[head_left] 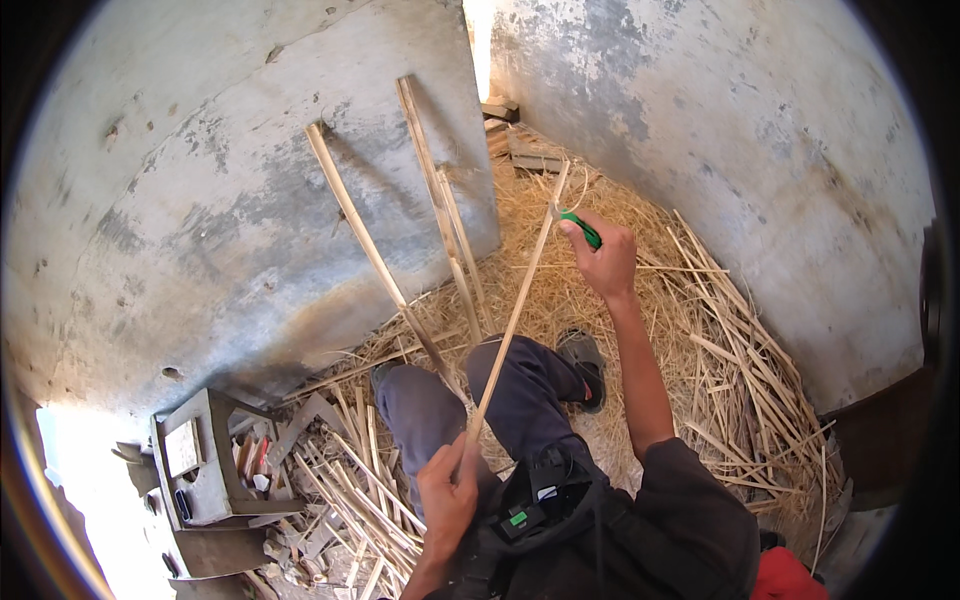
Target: The person sits on a straw-covered floor and uses a green-handled knife to shave thin strips from a long bamboo pole. They hold the pole with their left hand and repeatedly scrape the blade along its length to remove the outer layer, creating a pile of shavings.
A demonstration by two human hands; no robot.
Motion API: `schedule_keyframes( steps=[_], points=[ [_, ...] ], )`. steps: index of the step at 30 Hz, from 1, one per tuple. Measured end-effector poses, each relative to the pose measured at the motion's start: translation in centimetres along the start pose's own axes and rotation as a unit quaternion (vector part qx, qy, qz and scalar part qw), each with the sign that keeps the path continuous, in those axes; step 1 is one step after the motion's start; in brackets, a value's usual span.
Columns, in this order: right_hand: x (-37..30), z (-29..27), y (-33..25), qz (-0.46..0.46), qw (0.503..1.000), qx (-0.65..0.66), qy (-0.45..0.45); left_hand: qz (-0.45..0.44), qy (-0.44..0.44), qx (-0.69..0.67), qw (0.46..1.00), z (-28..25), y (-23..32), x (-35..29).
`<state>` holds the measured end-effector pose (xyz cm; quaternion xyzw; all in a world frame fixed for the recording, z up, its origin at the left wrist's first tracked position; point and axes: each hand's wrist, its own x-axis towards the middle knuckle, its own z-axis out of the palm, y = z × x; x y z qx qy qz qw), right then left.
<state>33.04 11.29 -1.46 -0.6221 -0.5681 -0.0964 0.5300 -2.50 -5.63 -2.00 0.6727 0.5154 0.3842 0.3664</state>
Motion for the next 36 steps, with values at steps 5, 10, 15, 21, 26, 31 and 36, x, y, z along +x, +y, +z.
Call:
schedule_keyframes(
  steps=[5, 10, 15, 21, 26, 31, 36],
  points=[
    [0.8, 0.1, 1.7, 0.042, 0.997, -0.046, -0.048, -0.033, -0.02, 0.004, 0.999, 0.0, -0.3, -0.5],
    [2.1, 0.5, 4.0, 0.029, 0.999, -0.03, 0.008, -0.049, -0.032, -0.004, 0.998, 0.1, -0.8, -0.9],
    [2.1, 1.1, 4.1, 0.015, 0.999, -0.046, 0.008, -0.056, -0.034, 0.002, 0.998, -0.2, -0.5, -0.5],
    [3.9, 1.5, 12.7, 0.267, 0.948, -0.175, 0.002, -0.066, -0.061, -0.021, 0.996, -0.3, -2.1, -2.2],
    [4.8, -4.6, 18.4, 0.241, 0.958, -0.148, -0.054, -0.104, -0.005, -0.042, 0.994, -2.4, -4.8, -3.2],
    [-1.5, -2.7, 13.0, 0.226, 0.964, -0.016, -0.139, -0.199, -0.071, -0.117, 0.97, -3.0, -3.4, 0.9],
    [-5.4, -1.2, 2.0, 0.17, 0.973, 0.127, -0.096, -0.129, -0.087, -0.171, 0.973, -1.5, -0.3, 3.7]
  ],
)
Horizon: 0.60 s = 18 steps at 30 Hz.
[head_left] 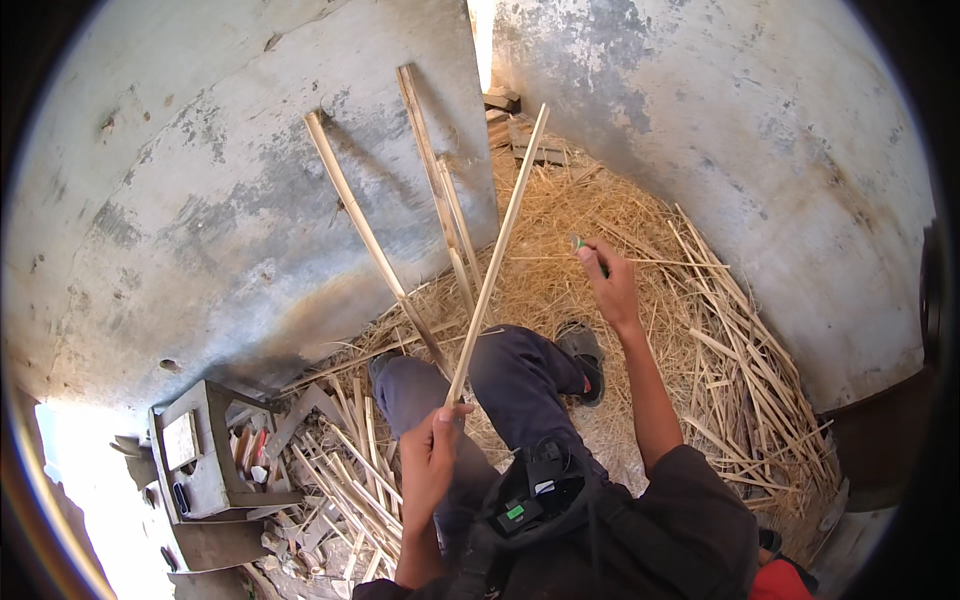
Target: The person sits on a straw-covered floor and uses a green-handled knife to shave thin strips from a long bamboo pole. They hold the pole with their left hand and repeatedly scrape the blade along its length to remove the outer layer, creating a pile of shavings.
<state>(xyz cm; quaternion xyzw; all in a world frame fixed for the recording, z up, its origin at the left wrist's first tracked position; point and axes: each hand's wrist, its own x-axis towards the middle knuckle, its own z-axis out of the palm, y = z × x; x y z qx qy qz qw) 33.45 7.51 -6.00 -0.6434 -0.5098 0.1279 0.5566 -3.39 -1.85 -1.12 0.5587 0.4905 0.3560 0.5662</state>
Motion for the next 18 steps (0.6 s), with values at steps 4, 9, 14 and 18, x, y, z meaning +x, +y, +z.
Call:
schedule_keyframes(
  steps=[4, 9, 14, 18],
  points=[
    [-2.7, 1.4, -5.3, -0.063, 0.995, 0.073, -0.021, 0.017, -0.006, -0.028, 0.999, 1.3, 1.7, 1.1],
    [-5.4, 2.1, -9.7, -0.172, 0.978, 0.059, -0.103, 0.029, 0.004, -0.027, 0.999, 2.1, 2.9, 1.7],
    [-6.2, 3.3, -10.9, -0.253, 0.957, 0.044, -0.135, 0.059, 0.015, -0.002, 0.998, 2.3, 3.1, 2.2],
    [-6.7, 4.0, -10.8, -0.28, 0.951, 0.033, -0.128, 0.106, 0.032, 0.033, 0.993, 2.3, 2.2, 2.7]
  ],
)
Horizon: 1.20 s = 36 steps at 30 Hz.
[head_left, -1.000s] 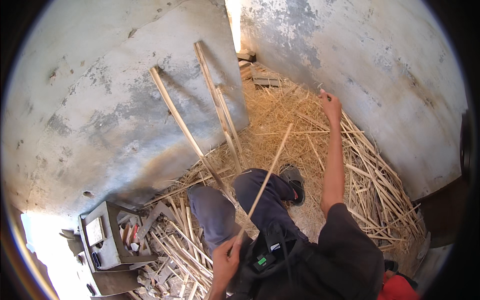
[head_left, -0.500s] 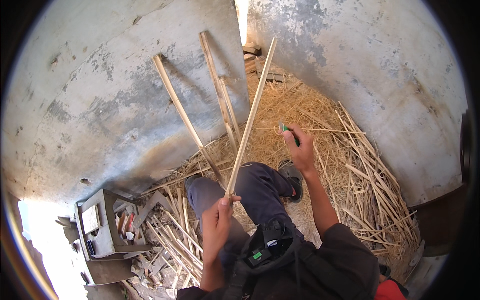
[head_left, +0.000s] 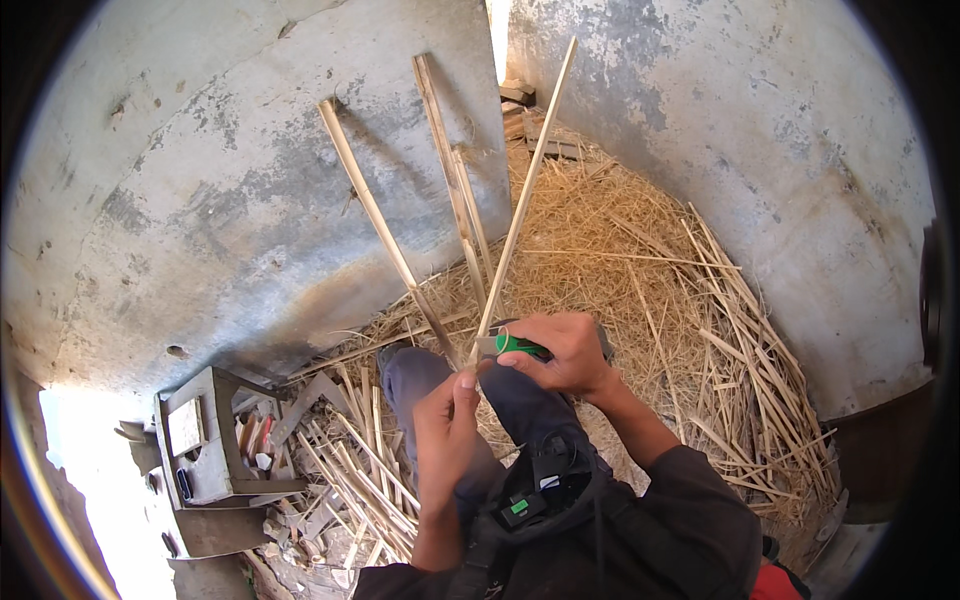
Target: The person sits on a straw-covered floor and uses a green-handled knife to shave thin strips from a long bamboo pole. They hold the pole with their left hand and repeatedly scrape the blade along its length to remove the outer layer, creating a pile of shavings.
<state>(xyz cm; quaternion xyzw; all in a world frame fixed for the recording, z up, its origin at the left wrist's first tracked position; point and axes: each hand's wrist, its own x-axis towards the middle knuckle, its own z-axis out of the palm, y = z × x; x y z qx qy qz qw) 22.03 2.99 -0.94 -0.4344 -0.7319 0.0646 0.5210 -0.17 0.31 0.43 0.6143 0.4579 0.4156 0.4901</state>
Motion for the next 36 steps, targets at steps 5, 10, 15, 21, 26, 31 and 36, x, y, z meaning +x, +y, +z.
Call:
schedule_keyframes(
  steps=[5, 10, 15, 21, 26, 31, 36],
  points=[
    [-0.3, 0.2, -0.5, 0.008, 1.0, -0.019, -0.021, -0.03, 0.013, 0.004, 0.999, 0.2, 1.5, -0.2],
    [-0.2, 0.0, -0.7, -0.001, 0.997, -0.071, -0.006, -0.029, 0.024, 0.029, 0.999, 0.3, 1.9, -0.3],
    [0.1, -0.4, -0.8, -0.009, 0.994, -0.105, 0.0, -0.007, 0.039, 0.051, 0.998, 0.6, 2.2, -0.5],
    [0.2, -0.5, -0.7, -0.018, 0.992, -0.115, 0.038, 0.019, 0.043, 0.063, 0.997, 0.7, 1.6, -0.5],
    [0.4, -1.1, -0.7, -0.032, 0.989, -0.144, 0.032, 0.005, 0.033, 0.071, 0.997, 0.5, 2.2, -0.7],
    [0.7, -1.6, -0.5, -0.028, 0.987, -0.154, 0.045, -0.01, 0.021, 0.082, 0.996, 0.5, 2.5, -1.2],
    [1.2, -2.5, 0.0, -0.024, 0.986, -0.148, 0.072, 0.001, 0.024, 0.076, 0.997, 0.6, 2.2, -1.8]
  ],
)
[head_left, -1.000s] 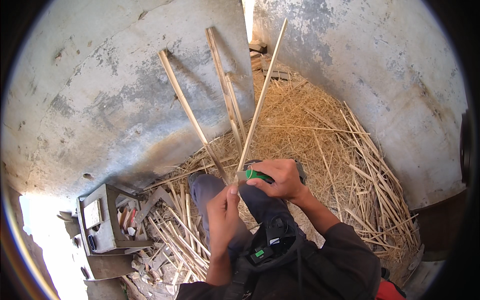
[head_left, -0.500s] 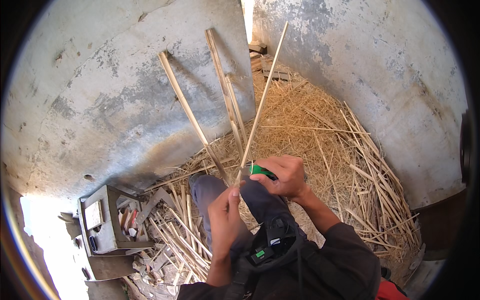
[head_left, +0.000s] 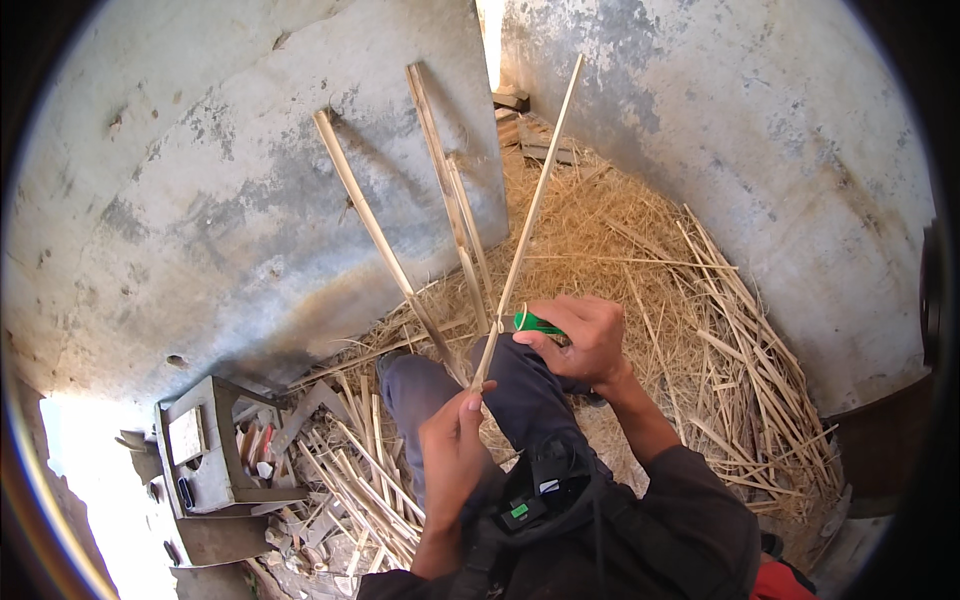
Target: The person sits on a straw-covered floor and uses a green-handled knife to shave thin strips from a long bamboo pole. They hold the pole with their left hand and repeatedly scrape the blade along its length to remove the outer layer, creating a pile of shavings.
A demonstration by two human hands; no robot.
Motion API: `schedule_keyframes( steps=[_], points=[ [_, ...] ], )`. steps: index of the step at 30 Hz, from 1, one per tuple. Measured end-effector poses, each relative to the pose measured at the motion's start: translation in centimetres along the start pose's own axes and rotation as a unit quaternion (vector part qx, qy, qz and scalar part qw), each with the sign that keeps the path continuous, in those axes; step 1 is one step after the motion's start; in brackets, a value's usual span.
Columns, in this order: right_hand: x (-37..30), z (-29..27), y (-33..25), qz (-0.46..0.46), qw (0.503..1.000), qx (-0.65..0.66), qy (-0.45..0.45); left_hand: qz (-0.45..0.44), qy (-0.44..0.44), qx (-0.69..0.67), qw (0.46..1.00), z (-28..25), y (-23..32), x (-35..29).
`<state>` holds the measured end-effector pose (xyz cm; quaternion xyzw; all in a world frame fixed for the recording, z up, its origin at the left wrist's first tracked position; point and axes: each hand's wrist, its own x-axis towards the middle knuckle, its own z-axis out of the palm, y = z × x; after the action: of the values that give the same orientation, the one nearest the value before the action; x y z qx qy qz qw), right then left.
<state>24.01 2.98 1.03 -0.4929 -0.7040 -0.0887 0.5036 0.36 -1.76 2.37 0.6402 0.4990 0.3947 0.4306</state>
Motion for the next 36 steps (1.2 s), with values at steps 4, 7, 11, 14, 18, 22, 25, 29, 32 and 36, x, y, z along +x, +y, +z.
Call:
schedule_keyframes(
  steps=[4, 7, 11, 14, 18, 22, 25, 29, 32, 36],
  points=[
    [0.8, -0.7, 0.3, 0.026, 0.999, -0.023, -0.009, -0.005, -0.01, 0.004, 1.0, -0.2, -0.2, -0.6],
    [1.6, -0.2, 3.3, 0.07, 0.996, -0.001, 0.055, -0.036, -0.037, 0.011, 0.999, -0.6, -1.0, -1.3],
    [2.3, -0.3, 4.4, 0.097, 0.994, -0.037, 0.034, -0.038, -0.03, 0.011, 0.999, -0.9, -1.1, -1.5],
    [3.7, -1.2, 7.0, 0.158, 0.984, -0.078, 0.024, -0.036, -0.05, 0.015, 0.998, -1.0, -1.8, -2.9],
    [4.0, -0.2, 10.4, 0.116, 0.988, -0.09, 0.052, -0.022, -0.03, 0.033, 0.999, -1.3, -2.5, -3.2],
    [4.4, -1.6, 18.3, 0.274, 0.948, -0.163, -0.001, -0.03, -0.053, 0.055, 0.997, -1.9, -4.5, -4.6],
    [4.6, -5.6, 24.2, 0.371, 0.894, -0.237, 0.09, -0.091, -0.099, 0.059, 0.989, -4.1, -5.6, -6.8],
    [1.6, -7.9, 27.3, 0.457, 0.865, -0.204, -0.037, -0.233, -0.129, -0.095, 0.959, -6.4, -5.9, -5.9],
    [-0.9, -6.2, 24.4, 0.479, 0.84, -0.173, -0.189, -0.238, -0.136, -0.11, 0.955, -6.3, -5.6, -4.5],
    [-4.9, -2.5, 19.8, 0.432, 0.891, 0.096, -0.1, -0.246, -0.165, -0.168, 0.94, -4.5, -5.1, -2.4]
  ],
)
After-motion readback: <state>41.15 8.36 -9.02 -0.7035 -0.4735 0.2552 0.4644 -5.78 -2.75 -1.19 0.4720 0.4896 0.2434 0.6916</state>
